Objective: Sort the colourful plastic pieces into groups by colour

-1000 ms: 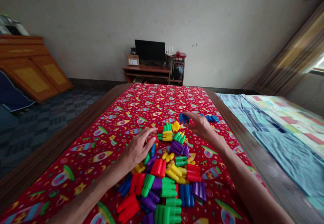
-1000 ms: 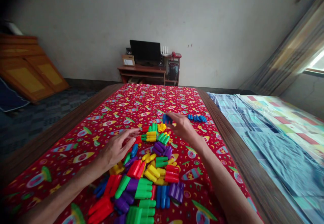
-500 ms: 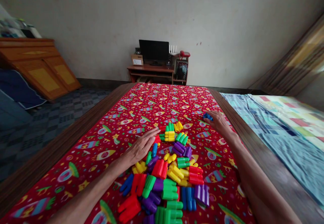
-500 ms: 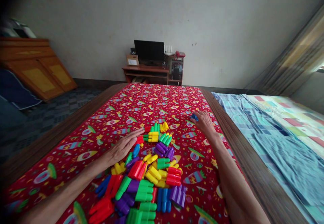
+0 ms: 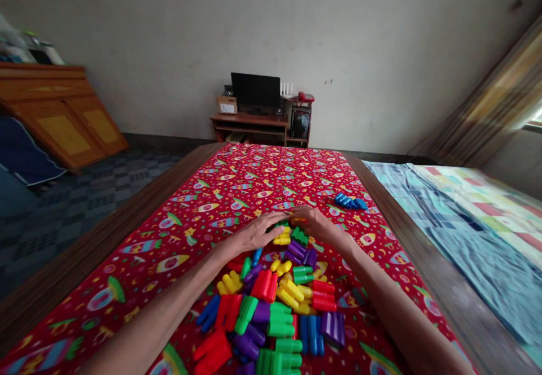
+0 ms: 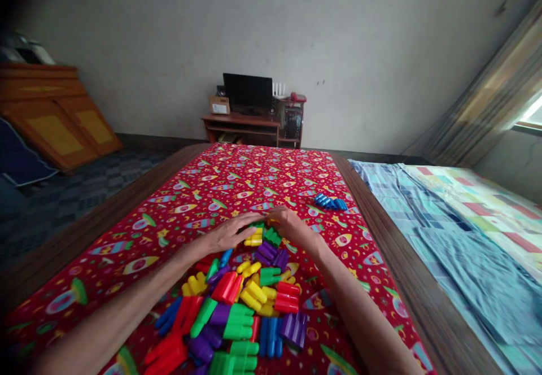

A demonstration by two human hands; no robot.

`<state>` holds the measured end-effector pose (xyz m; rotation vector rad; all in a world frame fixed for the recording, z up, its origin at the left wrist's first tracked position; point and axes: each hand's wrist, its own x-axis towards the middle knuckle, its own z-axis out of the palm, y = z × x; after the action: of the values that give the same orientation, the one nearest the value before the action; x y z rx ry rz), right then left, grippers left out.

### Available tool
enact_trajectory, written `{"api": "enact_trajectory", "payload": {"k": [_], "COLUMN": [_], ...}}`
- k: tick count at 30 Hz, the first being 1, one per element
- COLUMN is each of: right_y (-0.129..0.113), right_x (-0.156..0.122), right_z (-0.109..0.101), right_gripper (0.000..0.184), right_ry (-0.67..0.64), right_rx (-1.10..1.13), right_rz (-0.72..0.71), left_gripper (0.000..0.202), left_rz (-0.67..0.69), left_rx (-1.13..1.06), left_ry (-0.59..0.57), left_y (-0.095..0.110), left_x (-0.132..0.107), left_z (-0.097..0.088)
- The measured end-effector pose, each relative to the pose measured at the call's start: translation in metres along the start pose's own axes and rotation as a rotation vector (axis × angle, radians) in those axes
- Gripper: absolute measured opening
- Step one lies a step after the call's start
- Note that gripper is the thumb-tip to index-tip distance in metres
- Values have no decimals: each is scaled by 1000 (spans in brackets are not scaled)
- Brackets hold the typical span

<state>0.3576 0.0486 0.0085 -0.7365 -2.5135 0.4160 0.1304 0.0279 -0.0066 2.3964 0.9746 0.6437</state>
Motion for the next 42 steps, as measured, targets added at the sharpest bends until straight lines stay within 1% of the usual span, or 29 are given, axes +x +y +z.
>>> {"api": "enact_trajectory", "payload": {"k": [2, 5, 8, 9, 11, 13, 15, 17, 19, 22, 24, 25, 27, 29, 32, 35, 37, 38, 40, 42], "right_y": [5, 12, 21, 25, 29, 30, 26, 18, 5, -16, -28, -33, -38, -41, -39, -29, -18, -10, 6, 22], "right_x": [-7, -16, -22, -23, -26, -27, -29, -29, -30, -30, -29, -28, -25, -23, -21, -22, -26, -28, -35, -45], "right_z": [-4, -8, -9, -10, -11, -13, -17, -24, -31, -37, -34, -31, -23, -16, -16, -27, -38, -44, -57, -68], "right_gripper": [23, 18, 30, 34, 38, 34, 29, 25, 24, 22, 24, 27, 30, 30, 25, 23, 25, 26, 27, 29], "right_ry": [52, 195, 344, 368, 373, 368, 377, 368, 271, 42, -81, -117, -161, -161, -91, 81, 206, 256, 315, 307], "right_rx": [-28, -107, -191, -225, -298, -370, -429, -425, -310, -59, 29, 38, 20, -19, -14, 86, 131, 125, 57, -48], "right_rz": [74, 249, 423, 471, 545, 571, 547, 502, 434, 291, 190, 153, 106, 119, 199, 308, 384, 424, 495, 571], "left_gripper": [46, 44, 45, 46, 46, 44, 41, 39, 38, 38, 38, 39, 39, 40, 40, 39, 37, 37, 38, 38], "left_rz": [17, 31, 52, 58, 57, 46, 46, 51, 43, 9, -12, -20, -27, -22, -15, -24, -32, -34, -33, -25], "left_rx": [-1, -20, -97, -135, -209, -259, -278, -282, -278, -269, -271, -273, -277, -279, -273, -277, -287, -291, -294, -299], "left_ry": [-23, -58, -61, -57, -44, -36, -23, -11, -6, -16, -22, -20, -12, -10, -9, 9, 8, 7, 4, 2], "left_y": [5, 15, 21, 22, 22, 21, 19, 17, 16, 15, 16, 16, 16, 17, 18, 16, 14, 13, 12, 10], "left_x": [-9, -23, -27, -26, -25, -24, -24, -25, -26, -26, -26, -26, -25, -25, -25, -25, -25, -25, -25, -26], "left_z": [3, 2, -1, -3, -5, -6, -5, -4, -3, -4, -4, -5, -5, -6, -6, -5, -4, -3, -2, -1]}}
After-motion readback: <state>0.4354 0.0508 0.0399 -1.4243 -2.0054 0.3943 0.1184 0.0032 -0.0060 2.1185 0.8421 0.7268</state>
